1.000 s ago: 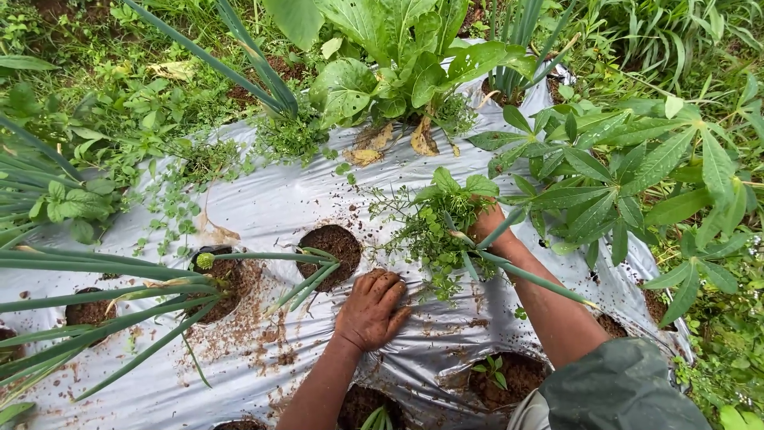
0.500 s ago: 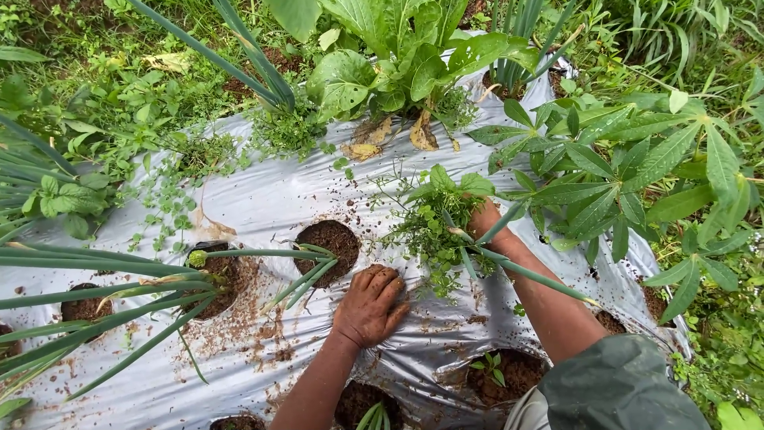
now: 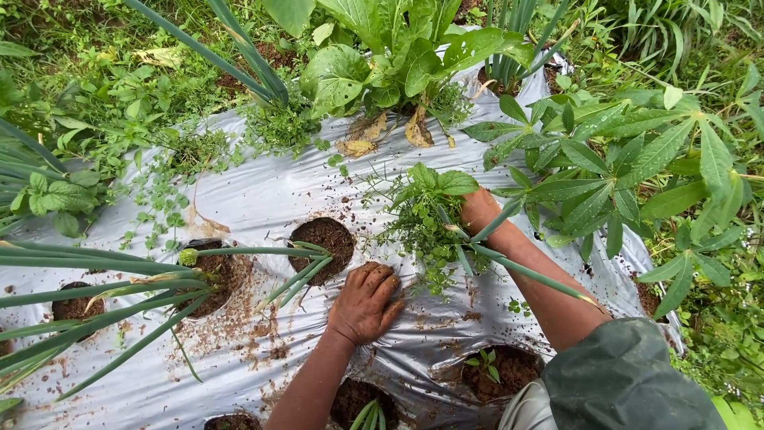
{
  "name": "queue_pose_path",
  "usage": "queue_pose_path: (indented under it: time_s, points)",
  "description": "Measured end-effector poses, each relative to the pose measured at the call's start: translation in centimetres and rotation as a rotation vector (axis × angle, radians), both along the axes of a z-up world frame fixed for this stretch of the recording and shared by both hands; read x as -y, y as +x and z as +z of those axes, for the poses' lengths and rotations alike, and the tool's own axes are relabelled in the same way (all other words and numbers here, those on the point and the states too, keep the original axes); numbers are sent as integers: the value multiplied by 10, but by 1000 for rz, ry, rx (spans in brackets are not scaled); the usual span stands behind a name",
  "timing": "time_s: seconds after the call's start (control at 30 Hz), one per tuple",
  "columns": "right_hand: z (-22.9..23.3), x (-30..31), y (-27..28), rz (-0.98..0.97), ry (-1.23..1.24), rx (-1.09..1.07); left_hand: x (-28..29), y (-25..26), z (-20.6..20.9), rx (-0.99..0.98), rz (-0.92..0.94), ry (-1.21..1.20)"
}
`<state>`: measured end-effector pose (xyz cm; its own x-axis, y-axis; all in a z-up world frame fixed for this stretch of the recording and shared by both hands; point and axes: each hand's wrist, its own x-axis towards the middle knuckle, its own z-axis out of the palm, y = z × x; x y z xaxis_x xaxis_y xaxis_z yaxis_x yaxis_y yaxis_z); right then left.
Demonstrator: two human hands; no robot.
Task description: The person weeds a garden bed by hand, pulling unwanted plants from around onions and other crops growing through a plastic mulch sheet. Later, the person uses a small hand hoe to loosen the soil and remove weeds from around leafy green vegetables.
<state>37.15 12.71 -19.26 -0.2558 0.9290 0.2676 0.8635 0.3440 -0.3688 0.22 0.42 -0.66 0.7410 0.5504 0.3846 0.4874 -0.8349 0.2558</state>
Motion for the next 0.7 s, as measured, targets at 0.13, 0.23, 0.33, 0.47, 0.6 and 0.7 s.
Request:
queue_pose_path:
  time_s: [0.13,0.23,0.33,0.47,0.6,0.7]
  points:
    - [8,-2,-16,14,35,129,1,1,1,11,8,5]
    - [18,3,-24,19,65,263,4,1,2,5,5,13]
    - [47,0,-25,26,110,411,2,3,2,17,9,29]
    - [56,-11,-23,83,-41,360,0,4,2,28,18,33]
    - [83,-4,-26,20,-258,280,1,2,2,28,9,38]
    - [84,5,-18,-41,-451,306,2,2,4,7,16,14]
